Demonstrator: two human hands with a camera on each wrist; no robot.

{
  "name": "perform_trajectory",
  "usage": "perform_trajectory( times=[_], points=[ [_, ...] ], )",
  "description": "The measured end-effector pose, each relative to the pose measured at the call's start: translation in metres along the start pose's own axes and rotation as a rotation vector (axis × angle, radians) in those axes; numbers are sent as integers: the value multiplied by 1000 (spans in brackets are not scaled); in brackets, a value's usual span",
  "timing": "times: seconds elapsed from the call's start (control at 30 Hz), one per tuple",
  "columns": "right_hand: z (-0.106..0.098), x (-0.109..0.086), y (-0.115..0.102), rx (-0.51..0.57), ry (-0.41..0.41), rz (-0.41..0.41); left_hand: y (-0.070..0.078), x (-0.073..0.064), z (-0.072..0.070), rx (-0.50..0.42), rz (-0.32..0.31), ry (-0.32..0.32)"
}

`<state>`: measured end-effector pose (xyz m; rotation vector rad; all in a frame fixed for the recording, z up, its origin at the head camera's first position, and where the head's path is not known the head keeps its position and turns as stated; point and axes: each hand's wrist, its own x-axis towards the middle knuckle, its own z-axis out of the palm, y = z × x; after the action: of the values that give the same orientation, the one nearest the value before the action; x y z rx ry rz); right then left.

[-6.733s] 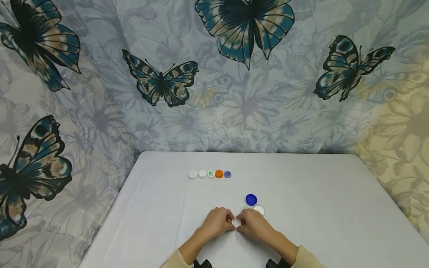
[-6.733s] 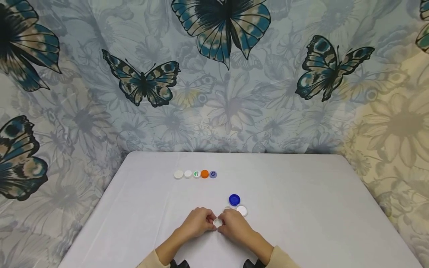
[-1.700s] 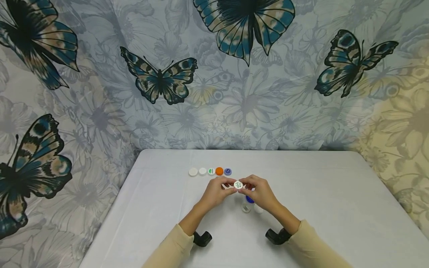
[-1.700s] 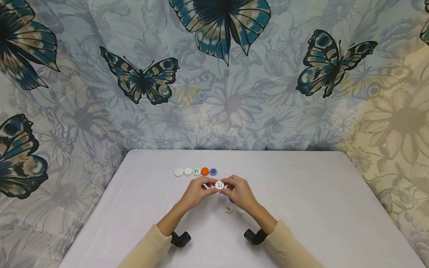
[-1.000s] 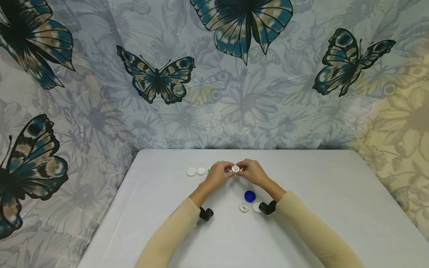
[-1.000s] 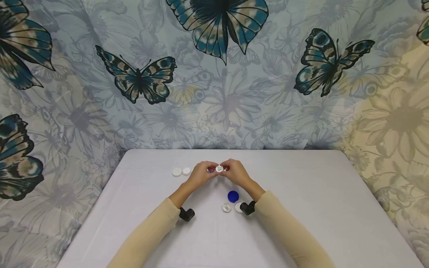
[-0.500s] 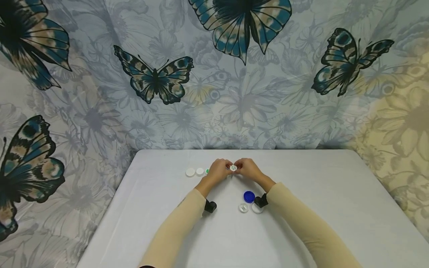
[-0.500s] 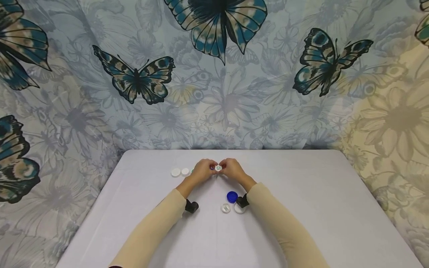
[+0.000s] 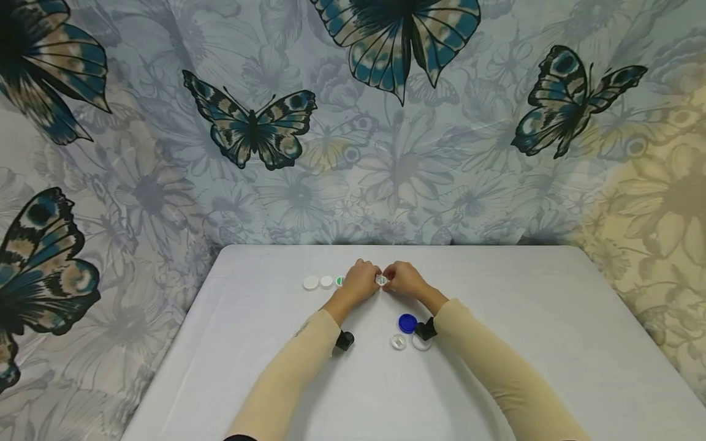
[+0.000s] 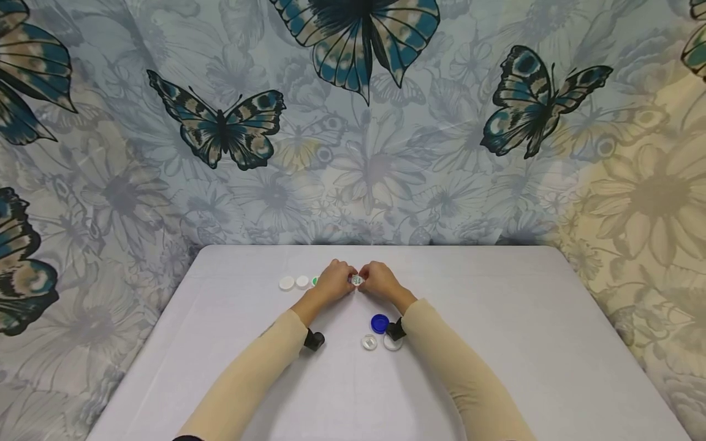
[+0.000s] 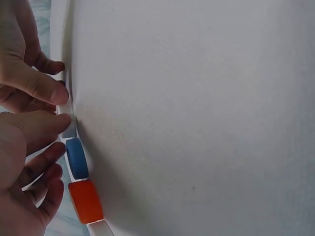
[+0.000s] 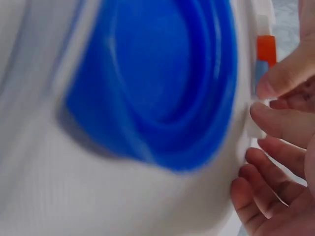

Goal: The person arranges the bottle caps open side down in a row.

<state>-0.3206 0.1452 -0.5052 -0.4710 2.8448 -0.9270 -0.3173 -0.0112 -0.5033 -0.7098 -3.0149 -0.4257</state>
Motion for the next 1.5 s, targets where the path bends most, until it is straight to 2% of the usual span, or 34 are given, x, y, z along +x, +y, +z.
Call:
perform_trajectory(
  times=[0.13,0.37,0.47,0.63,0.77,1.03,1.27,1.5],
  points=[
    [-10,-8,0,12,-25,-16,0,-9,-3,-57,-14,30],
    [-32,-40,-3,59,3,-68,7,-30,-9,-267,-28,96],
    [-37,-55,-2,70,1,-72,13,-40,-8,-344,-12,80],
    [-39,-79,7,83,-34,-46,25,-54,-2,-435,-6,-9],
    [-34,-91,14,91,-63,-34,34,-63,4,-451,-25,-52],
    [-19,-104,26,84,-90,-78,50,-76,18,-434,-70,-98],
    [-14,-106,30,127,-109,-124,60,-77,22,-407,-118,-77],
    [-13,-104,30,134,-124,-151,63,-75,23,-408,-152,-72]
  ],
)
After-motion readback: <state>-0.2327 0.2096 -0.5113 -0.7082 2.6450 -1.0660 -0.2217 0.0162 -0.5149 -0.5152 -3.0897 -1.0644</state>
